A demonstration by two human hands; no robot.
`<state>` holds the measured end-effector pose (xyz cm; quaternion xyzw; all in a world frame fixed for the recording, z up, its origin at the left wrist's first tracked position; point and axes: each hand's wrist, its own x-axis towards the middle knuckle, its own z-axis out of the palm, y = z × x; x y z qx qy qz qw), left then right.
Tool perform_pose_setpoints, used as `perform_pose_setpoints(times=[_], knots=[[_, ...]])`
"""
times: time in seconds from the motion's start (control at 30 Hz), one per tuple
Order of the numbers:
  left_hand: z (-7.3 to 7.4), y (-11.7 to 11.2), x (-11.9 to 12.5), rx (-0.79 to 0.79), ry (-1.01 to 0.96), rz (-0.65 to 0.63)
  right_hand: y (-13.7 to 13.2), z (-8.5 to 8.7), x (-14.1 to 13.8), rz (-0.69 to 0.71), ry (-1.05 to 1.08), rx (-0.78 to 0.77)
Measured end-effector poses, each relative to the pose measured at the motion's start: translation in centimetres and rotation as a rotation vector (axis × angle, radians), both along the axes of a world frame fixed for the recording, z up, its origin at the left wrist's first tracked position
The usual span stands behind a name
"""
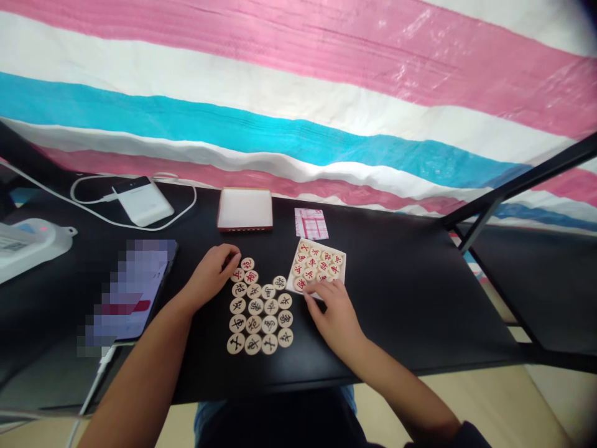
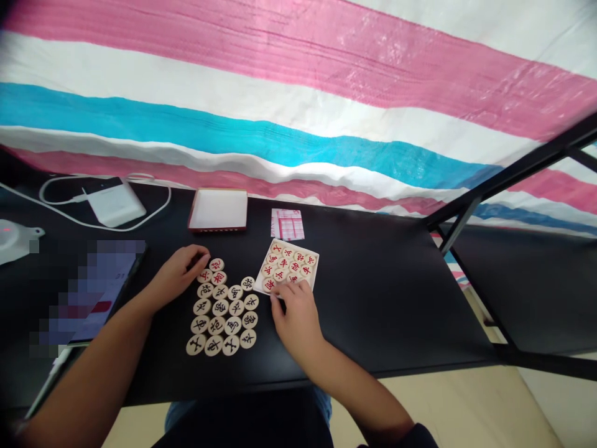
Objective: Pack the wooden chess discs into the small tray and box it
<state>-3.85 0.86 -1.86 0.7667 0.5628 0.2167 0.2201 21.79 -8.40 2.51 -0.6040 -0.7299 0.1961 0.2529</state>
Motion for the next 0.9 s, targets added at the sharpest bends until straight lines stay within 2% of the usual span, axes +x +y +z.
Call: perform_pose_setpoints(times=[0.2,0.4,0.9], knots=[[0.2,-0.1,0.1,-0.002,0.005,0.003,0.1,-0.5,-0.1,-0.089,0.037,-0.032],[0.3,-0.2,0.1,0.001,0.008,-0.007,0.3,-0.5,0.4,-0.095,0.064,-0.063],[0.6,0.0,0.1,-0.041,0.034,0.013,0.9,-0.5,1.6,0.075,0.043,-0.121]])
